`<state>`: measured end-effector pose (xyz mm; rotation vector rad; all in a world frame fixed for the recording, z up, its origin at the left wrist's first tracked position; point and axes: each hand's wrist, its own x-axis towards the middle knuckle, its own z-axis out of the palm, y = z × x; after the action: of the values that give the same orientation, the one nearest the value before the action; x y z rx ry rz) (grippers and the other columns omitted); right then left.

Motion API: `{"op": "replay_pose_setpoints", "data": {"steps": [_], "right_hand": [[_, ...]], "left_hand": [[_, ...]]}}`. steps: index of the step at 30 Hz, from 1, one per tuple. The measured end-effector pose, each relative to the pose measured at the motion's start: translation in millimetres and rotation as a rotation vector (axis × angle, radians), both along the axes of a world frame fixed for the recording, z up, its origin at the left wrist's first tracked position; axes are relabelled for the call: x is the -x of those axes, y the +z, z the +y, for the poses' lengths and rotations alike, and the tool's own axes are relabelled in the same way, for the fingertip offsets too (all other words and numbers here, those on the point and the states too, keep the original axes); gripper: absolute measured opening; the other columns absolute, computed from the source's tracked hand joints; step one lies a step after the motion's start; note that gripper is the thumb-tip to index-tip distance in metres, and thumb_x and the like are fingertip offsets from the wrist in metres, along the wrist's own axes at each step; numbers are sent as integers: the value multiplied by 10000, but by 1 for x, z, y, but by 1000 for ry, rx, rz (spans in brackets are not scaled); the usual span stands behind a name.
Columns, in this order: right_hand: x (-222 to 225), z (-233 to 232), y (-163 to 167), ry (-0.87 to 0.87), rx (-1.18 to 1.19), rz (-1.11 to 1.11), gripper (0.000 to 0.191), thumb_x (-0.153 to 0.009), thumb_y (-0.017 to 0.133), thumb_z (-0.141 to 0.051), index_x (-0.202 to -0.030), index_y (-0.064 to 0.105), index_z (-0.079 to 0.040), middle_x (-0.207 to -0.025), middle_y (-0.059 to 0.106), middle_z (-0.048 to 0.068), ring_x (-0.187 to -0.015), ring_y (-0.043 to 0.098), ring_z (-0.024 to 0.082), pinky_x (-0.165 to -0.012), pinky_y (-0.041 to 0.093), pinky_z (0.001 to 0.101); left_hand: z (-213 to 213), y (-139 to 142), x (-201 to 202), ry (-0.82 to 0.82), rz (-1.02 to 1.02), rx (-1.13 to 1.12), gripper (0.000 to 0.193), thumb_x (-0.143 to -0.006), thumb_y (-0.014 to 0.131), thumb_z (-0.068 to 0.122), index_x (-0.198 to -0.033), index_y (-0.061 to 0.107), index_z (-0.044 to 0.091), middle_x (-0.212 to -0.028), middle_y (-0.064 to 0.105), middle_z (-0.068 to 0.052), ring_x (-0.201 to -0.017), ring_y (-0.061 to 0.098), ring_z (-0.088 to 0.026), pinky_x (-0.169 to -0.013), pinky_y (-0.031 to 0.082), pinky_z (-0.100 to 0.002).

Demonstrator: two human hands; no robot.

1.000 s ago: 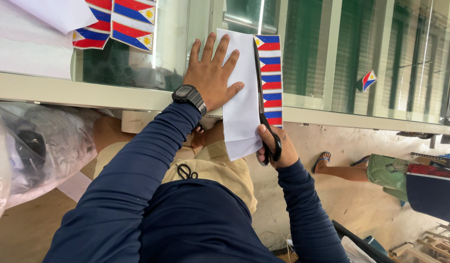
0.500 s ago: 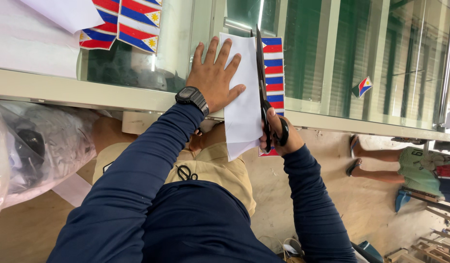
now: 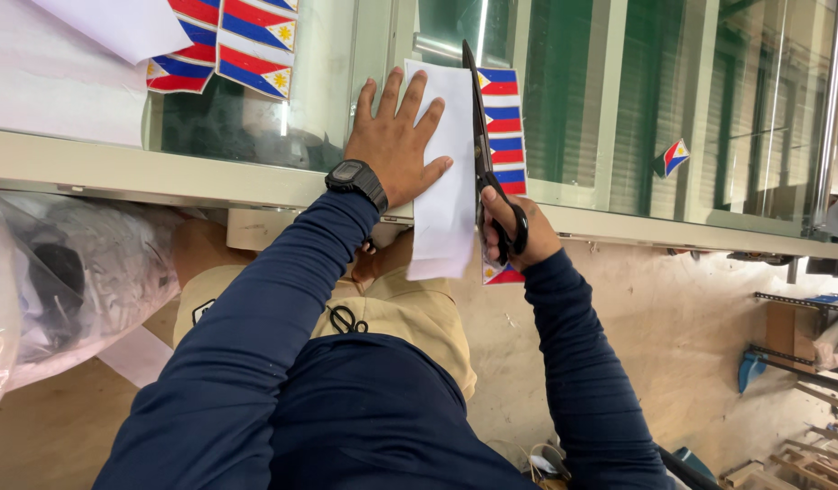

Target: The person uses large scissors to cut a printed sheet of Philippine flag stickers into individual pieces. They trim the white margins and separate the flags one by one, placing the cut pieces on the glass table.

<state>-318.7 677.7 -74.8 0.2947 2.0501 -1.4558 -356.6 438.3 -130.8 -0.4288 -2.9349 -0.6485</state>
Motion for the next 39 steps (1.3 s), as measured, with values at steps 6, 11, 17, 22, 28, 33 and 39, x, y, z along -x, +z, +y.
{"op": "replay_pose_setpoints", "data": {"steps": [6, 11, 17, 22, 28, 33, 39], "right_hand": [[40, 2, 9, -9, 189, -50, 561, -927, 600, -627, -840, 570, -74, -587, 499, 20, -460, 471, 145, -457, 393, 282], [69, -2, 17, 72, 336, -15, 571, -926, 624, -629, -861, 577, -64, -592, 492, 17, -462, 457, 133, -456, 396, 288], [76, -13, 19, 155, 321, 30, 519, -960, 613, -572, -857, 572, -66, -603, 511, 20, -454, 468, 131, -422, 385, 276], [71, -22, 15, 82, 398, -51, 486, -971, 610, -555, -891, 584, -77, -638, 507, 11, -508, 476, 136, -443, 389, 268], [66, -18, 5, -8, 559, -178, 413, -935, 614, -523, -930, 600, -110, -706, 484, -4, -580, 452, 153, -501, 374, 301], [65, -24, -13, 112, 499, 10, 564, -991, 645, -620, -1011, 565, -62, -847, 504, 27, -715, 476, 185, -604, 399, 325], [79, -27, -19, 150, 503, 55, 653, -973, 687, -645, -1009, 566, -4, -826, 514, 62, -700, 483, 216, -624, 427, 345]], "left_hand": [[-3, 28, -12, 32, -20, 25, 836, -850, 672, 596, -1484, 452, 98, -1578, 319, -205, -1474, 261, -371, -1182, 190, -579], [-18, 68, -23, 131, -187, 41, 1137, -657, 809, 611, -1530, 342, 52, -1623, 281, -179, -1288, 434, -310, -982, 394, -519], [-30, 90, -12, 101, -266, 177, 1173, -594, 906, 548, -1526, 356, 96, -1449, 435, -108, -1317, 429, -347, -985, 427, -576], [-1, 98, -8, 447, -371, -62, 749, -857, 699, 318, -1514, 372, 169, -1402, 441, -188, -1244, 496, -390, -1003, 497, -495], [-3, 86, -44, 278, -351, -30, 937, -879, 653, 242, -1613, 122, 2, -1159, 663, -286, -1061, 670, -426, -907, 532, -633], [-114, 89, -144, 134, 275, -683, 859, -825, 729, 61, -1576, 315, 3, -1304, 618, -261, -1196, 621, -372, -1047, 507, -443], [-344, 134, -345, 1089, 840, -99, 752, -1008, 777, -26, -1602, 318, 7, -1568, 464, -163, -1445, 517, -287, -1245, 412, -387]]}}
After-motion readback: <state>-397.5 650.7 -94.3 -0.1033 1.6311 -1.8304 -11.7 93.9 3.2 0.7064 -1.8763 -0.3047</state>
